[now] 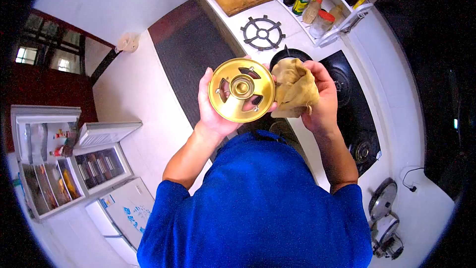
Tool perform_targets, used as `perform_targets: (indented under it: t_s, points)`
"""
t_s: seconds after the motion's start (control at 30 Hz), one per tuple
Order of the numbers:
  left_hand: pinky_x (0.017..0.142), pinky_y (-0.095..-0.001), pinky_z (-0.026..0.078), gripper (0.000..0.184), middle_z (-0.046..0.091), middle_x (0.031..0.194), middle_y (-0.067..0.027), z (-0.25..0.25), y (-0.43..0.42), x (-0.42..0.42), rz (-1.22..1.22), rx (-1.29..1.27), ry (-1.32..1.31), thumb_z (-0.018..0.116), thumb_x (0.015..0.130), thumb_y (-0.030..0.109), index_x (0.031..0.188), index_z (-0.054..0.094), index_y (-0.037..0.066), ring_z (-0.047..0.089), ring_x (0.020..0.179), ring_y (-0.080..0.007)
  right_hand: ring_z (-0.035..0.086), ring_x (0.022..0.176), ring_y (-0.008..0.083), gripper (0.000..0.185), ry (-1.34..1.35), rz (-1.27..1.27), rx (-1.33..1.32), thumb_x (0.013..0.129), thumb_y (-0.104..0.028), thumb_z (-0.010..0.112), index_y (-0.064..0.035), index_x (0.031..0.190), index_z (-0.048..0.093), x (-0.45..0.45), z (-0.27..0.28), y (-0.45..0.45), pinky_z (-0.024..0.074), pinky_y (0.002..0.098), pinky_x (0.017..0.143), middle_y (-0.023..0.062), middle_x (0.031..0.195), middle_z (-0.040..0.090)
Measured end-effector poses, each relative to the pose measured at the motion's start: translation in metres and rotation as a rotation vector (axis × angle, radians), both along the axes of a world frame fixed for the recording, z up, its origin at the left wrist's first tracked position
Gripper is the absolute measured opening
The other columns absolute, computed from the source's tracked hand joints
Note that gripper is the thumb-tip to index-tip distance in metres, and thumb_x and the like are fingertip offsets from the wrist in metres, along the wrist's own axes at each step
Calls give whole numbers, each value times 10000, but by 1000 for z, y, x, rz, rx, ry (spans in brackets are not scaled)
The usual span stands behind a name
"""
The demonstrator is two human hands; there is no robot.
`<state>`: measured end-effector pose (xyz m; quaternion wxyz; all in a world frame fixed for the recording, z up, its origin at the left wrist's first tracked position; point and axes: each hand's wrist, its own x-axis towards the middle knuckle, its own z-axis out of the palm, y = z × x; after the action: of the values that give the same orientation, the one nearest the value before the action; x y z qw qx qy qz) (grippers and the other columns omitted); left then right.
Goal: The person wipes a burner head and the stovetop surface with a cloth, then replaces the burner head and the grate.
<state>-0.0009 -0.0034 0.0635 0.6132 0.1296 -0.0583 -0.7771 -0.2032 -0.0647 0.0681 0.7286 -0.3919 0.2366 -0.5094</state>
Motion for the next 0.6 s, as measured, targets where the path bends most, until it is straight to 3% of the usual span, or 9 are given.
perform_targets:
  t_s: [0.07, 0.2, 0.27, 0.3, 0.37, 0.47, 0.53, 0.6]
  points:
    - [1009, -721, 416, 810, 399, 1539, -198, 2, 2, 1, -39, 51, 26, 361, 933, 713, 1522, 364, 156, 436, 1377, -426, 682, 1025, 200, 381, 24, -8, -84, 868, -10, 721, -39, 1212, 559, -1, 1, 2, 568, 346, 896, 116, 1148, 676]
    - [1070, -681, 383, 764, 465, 1497, -173, -2, 6, 4, -73, 50, 91, 339, 956, 692, 1484, 423, 147, 471, 1359, -376, 635, 1170, 224, 481, 352, 54, -424, 845, 6, 730, -4, 1270, 504, 3, 12, 6, 492, 346, 1026, 126, 1223, 650]
    - [1084, -584, 418, 761, 538, 1434, -161, -12, 6, 6, -60, 127, 127, 348, 959, 684, 1461, 467, 125, 521, 1317, -341, 655, 1125, 228, 459, 489, 40, -607, 837, 51, 680, -19, 1269, 540, 4, 7, 6, 515, 339, 973, 136, 1190, 654]
    - [1084, -584, 418, 761, 538, 1434, -161, -12, 7, 5, -60, 125, 128, 348, 959, 684, 1461, 467, 125, 521, 1317, -341, 667, 1092, 232, 458, 579, 38, -730, 826, 65, 667, -26, 1261, 558, 5, 7, 3, 527, 341, 943, 141, 1170, 656]
    - [1116, -504, 416, 804, 508, 1473, -135, -13, 8, 2, -98, 133, -6, 334, 952, 689, 1494, 430, 103, 522, 1320, -309, 673, 934, 305, 512, 694, 14, -994, 747, 70, 713, -40, 1233, 593, 7, 17, -2, 549, 379, 841, 147, 1091, 672]
    - [1128, -498, 394, 800, 510, 1468, -144, -5, 9, -1, -118, 119, -35, 327, 957, 677, 1497, 426, 95, 517, 1328, -307, 663, 938, 308, 503, 777, 69, -1174, 745, -1, 726, -56, 1229, 600, 12, 28, -8, 551, 381, 840, 131, 1076, 681]
    - [1138, -495, 383, 780, 502, 1468, -168, -3, 11, -3, -86, 126, -85, 332, 965, 639, 1499, 409, 75, 504, 1341, -318, 656, 959, 291, 447, 903, 107, -1524, 772, -90, 693, -72, 1210, 607, 15, 31, -10, 551, 380, 836, 111, 1062, 680]
    - [1142, -491, 380, 769, 502, 1463, -180, -6, 9, -9, 7, 38, -224, 330, 970, 620, 1502, 393, 68, 503, 1340, -329, 653, 972, 284, 413, 909, 90, -1548, 789, -119, 669, -75, 1195, 610, 15, 24, -5, 550, 376, 832, 108, 1058, 680]
